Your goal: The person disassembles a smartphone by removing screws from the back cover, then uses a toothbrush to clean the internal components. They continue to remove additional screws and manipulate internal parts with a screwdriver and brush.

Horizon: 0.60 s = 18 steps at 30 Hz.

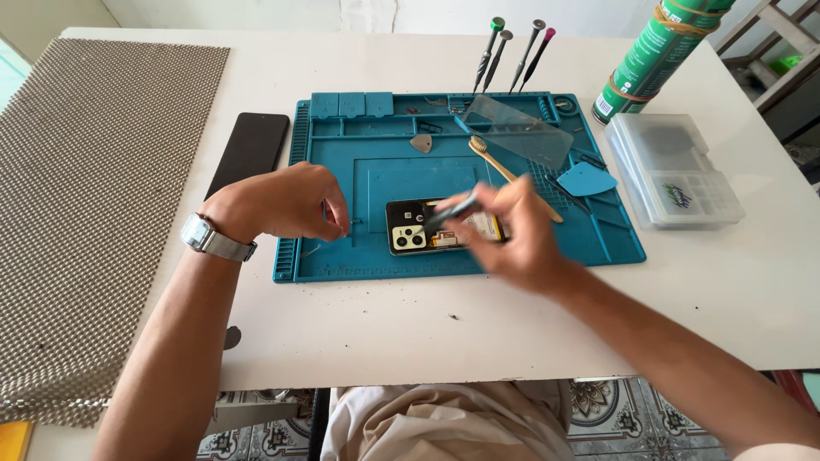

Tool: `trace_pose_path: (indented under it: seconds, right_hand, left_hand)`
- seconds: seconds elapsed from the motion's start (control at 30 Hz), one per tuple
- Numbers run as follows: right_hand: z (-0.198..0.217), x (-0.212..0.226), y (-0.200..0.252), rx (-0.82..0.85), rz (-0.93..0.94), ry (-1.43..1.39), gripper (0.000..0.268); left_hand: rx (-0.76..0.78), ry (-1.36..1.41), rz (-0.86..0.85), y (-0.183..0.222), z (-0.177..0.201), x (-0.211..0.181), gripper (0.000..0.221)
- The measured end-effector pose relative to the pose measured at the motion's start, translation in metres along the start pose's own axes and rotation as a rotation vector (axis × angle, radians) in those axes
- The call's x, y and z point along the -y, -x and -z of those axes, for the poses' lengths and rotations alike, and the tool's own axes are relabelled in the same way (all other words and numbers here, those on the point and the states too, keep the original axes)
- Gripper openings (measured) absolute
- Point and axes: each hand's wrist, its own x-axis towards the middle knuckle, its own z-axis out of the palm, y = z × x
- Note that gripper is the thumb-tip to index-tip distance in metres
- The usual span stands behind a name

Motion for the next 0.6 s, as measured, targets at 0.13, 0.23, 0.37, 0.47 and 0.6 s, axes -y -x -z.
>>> trace_pose_path:
  seconds: [0.13, 0.23, 0.37, 0.47, 0.6]
  right_hand:
    - [-0.033, 0.01, 0.003, 0.175, 0.299, 0.183, 0.042]
    - [-0.037, 0.02, 0.001, 0.23, 0.388, 0.255, 0.045]
    - [-0.035, 0.026, -0.003, 0.227, 0.385, 0.252, 0.048]
    - [-0.035, 0.024, -0.005, 0.219, 0.389, 0.241, 0.048]
    - [-0.037, 0.021, -0.002, 0.199, 0.369, 0.257, 0.045]
  left_hand:
    - [0.04, 0.011, -0.045, -0.001, 0.001, 0.001, 0.016]
    - [0.06, 0.045, -0.109, -0.001, 0.0, 0.0, 0.016]
    - [0.095, 0.068, -0.133, -0.002, -0.003, -0.004, 0.017]
    - [0.049, 0.09, -0.142, 0.0, 0.0, -0.003, 0.017]
    - [-0.013, 0.023, -0.078, 0.001, 0.001, -0.002, 0.015]
